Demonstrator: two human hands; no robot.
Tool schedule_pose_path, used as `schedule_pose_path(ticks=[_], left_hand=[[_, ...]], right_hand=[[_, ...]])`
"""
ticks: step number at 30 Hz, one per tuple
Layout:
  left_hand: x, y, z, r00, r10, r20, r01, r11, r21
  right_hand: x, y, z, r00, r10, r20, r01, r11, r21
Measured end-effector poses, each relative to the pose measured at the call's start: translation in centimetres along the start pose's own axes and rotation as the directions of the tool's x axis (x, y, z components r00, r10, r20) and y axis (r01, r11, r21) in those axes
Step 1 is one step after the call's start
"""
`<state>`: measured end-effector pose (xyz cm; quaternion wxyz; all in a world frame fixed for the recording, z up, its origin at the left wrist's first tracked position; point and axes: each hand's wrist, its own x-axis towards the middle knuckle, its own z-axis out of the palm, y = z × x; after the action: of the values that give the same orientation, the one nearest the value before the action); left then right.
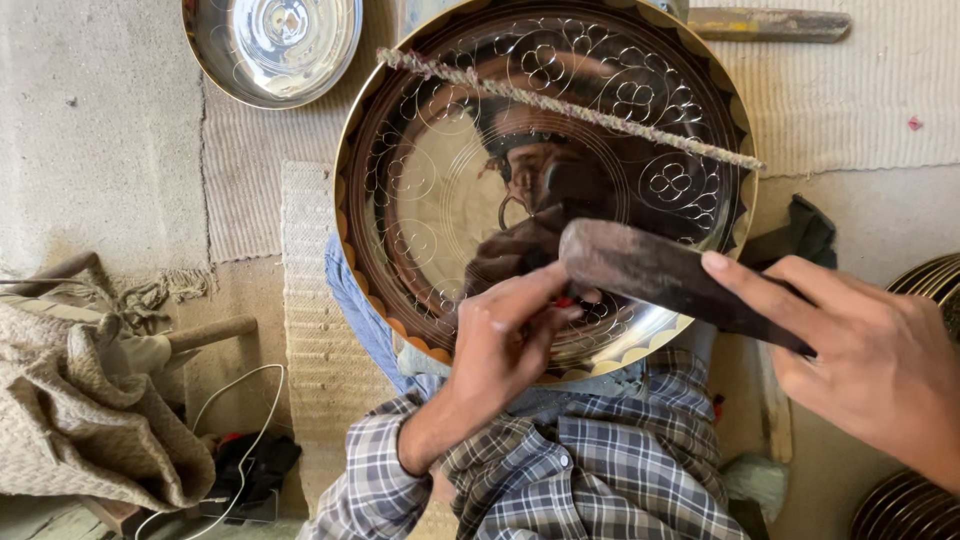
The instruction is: The person uses a hammer and a small chisel to engrave a floral pattern onto a large brass plate. They repeatedly strike the chisel to create indentations, occasionally adjusting the plate's position to access different areas.
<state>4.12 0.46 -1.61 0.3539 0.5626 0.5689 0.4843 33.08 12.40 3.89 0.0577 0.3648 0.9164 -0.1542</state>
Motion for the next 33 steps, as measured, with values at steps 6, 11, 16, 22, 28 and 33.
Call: schedule_pose_path(ticks=[6, 11, 16, 22, 28, 33], left_hand=[[-1.1, -0.4, 1.9, 0.915, -0.317, -0.249, 0.217, 0.908, -0.358], [-1.5, -0.9, 2.4, 0.91, -0.296, -0.292, 0.169, 0.905, -0.39], [-1.1, -1.2, 2.0, 0.937, -0.268, -0.223, 0.222, 0.952, -0.213], [0.4, -0.6, 0.8, 0.989, -0.135, -0.065, 0.117, 0.967, -0.228], [2.1, 0.3, -1.0, 0.986, -0.01, 0.169, 0.046, 0.976, -0.212], [3.8, -0.2, -1.8, 0.938, 0.136, 0.32, -0.119, 0.99, -0.073]], right_hand=[[3.2, -1.4, -3.0, 0.993, -0.091, -0.079, 0.076, 0.982, -0.175], [5.8, -2.9, -5.9, 0.934, -0.137, -0.329, 0.245, 0.918, 0.313], [6.8, -3.0, -6.0, 0.975, -0.207, -0.084, 0.204, 0.978, -0.041], [5.4, -0.2, -4.3, 0.975, -0.105, 0.194, 0.161, 0.941, -0.298], [1.8, 1.0, -2.5, 0.992, 0.09, 0.091, -0.1, 0.99, 0.102], [-1.9, 0.9, 0.4, 0.99, 0.143, 0.006, -0.14, 0.964, 0.226]])
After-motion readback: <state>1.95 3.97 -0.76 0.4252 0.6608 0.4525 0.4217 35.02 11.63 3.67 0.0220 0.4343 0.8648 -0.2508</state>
